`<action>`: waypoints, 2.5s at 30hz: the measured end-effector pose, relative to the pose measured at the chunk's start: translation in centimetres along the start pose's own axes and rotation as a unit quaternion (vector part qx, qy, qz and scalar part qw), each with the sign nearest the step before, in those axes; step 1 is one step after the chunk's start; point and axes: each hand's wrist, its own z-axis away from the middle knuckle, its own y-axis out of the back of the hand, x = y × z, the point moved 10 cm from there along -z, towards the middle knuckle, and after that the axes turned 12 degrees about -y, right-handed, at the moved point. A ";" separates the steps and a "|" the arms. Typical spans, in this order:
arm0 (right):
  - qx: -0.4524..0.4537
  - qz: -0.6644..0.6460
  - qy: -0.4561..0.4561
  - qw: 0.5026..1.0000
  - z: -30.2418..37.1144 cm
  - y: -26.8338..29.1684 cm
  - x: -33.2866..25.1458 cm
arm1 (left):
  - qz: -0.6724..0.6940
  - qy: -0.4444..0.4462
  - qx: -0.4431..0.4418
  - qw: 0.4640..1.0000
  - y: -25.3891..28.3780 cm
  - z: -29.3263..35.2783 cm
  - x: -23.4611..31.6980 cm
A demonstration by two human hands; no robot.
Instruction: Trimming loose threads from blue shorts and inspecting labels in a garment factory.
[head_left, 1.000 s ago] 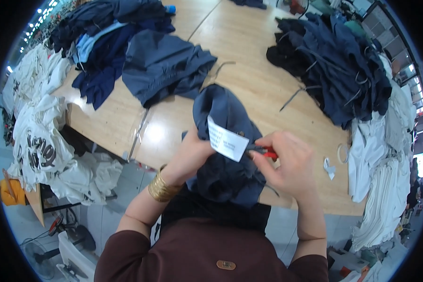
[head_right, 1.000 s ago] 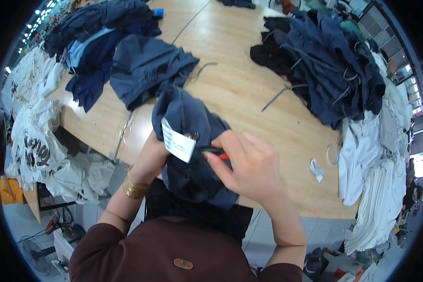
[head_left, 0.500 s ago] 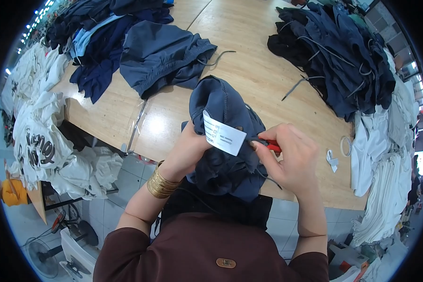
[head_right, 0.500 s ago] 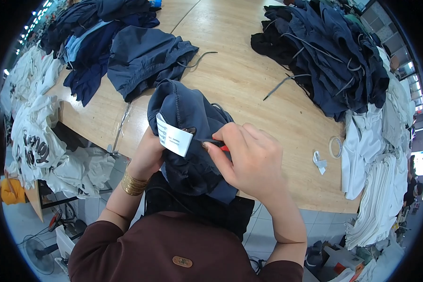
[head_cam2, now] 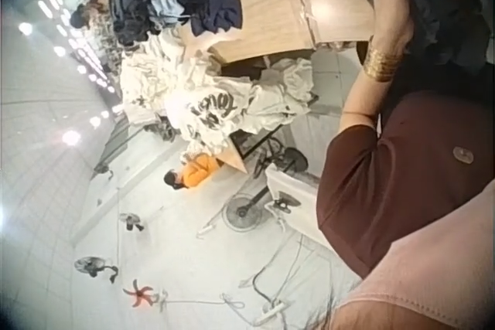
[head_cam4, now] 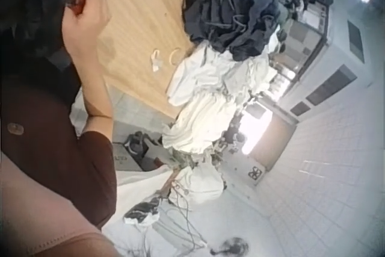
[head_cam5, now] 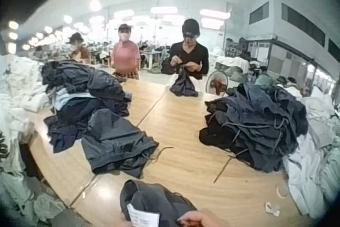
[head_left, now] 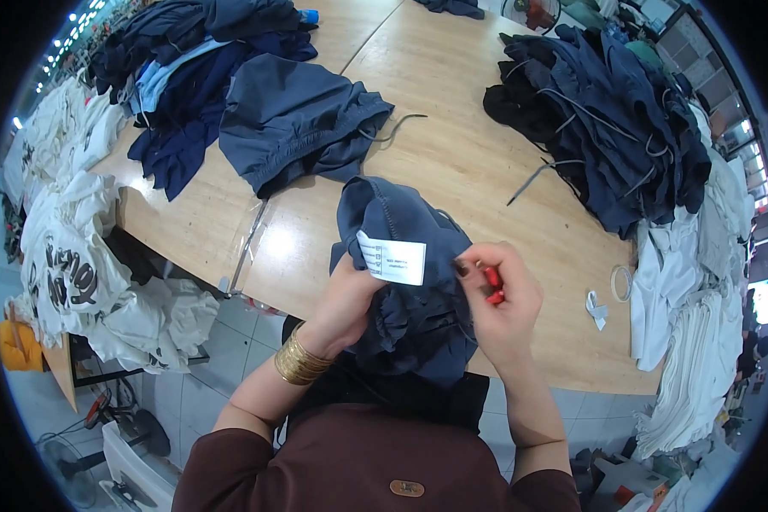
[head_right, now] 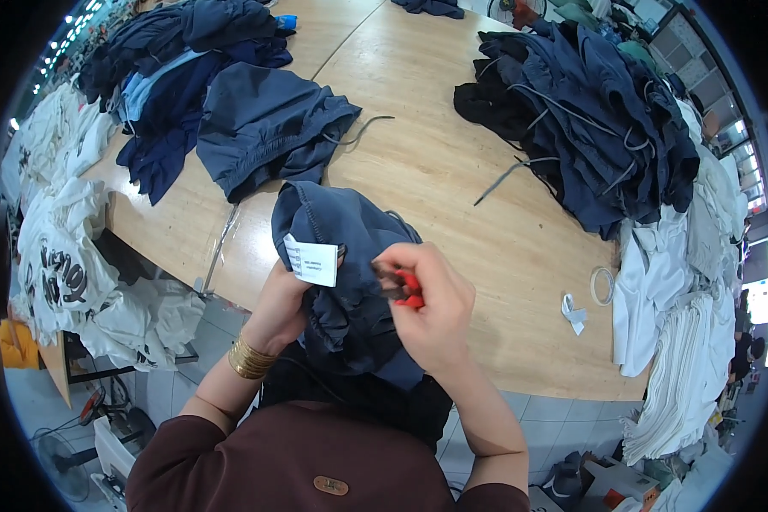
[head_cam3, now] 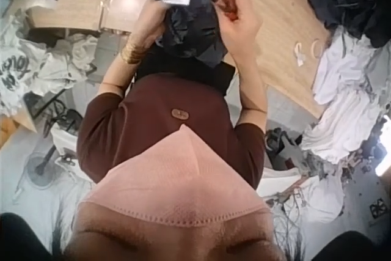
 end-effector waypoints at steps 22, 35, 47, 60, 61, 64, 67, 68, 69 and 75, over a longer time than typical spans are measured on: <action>0.049 0.082 -0.030 0.995 1.8 0.3 0.2 | 0.104 -0.016 0.061 0.993 -1.8 1.1 -0.2; 0.076 0.172 0.034 0.982 1.8 -0.1 -0.7 | 0.124 0.020 0.061 0.990 -1.8 1.2 -1.5; 0.103 0.154 0.018 0.983 2.1 0.0 -0.1 | 0.118 0.032 0.073 0.990 -1.7 1.4 -1.8; 0.102 0.028 -0.082 0.991 2.3 1.3 2.0 | 0.124 0.033 0.085 0.988 -1.4 1.1 -2.0; 0.090 0.077 -0.049 0.992 2.3 1.2 1.1 | 0.129 0.034 0.070 0.989 -2.0 1.1 -1.7; 0.077 0.120 0.000 0.990 2.3 0.7 0.1 | 0.124 0.036 0.065 0.990 -2.1 1.2 -1.9; 0.068 0.173 0.018 0.982 2.1 0.3 -0.5 | 0.120 0.037 0.067 0.990 -2.0 1.2 -2.1; 0.070 0.185 0.025 0.980 2.1 0.3 -0.6 | 0.126 0.034 0.059 0.990 -2.2 1.1 -2.1; 0.072 0.196 0.032 0.977 2.1 0.3 -0.8 | 0.126 0.034 0.059 0.990 -2.2 1.2 -2.1; 0.067 0.240 0.063 0.966 1.9 0.1 -1.5 | 0.096 0.035 0.059 0.993 -2.0 1.2 -2.1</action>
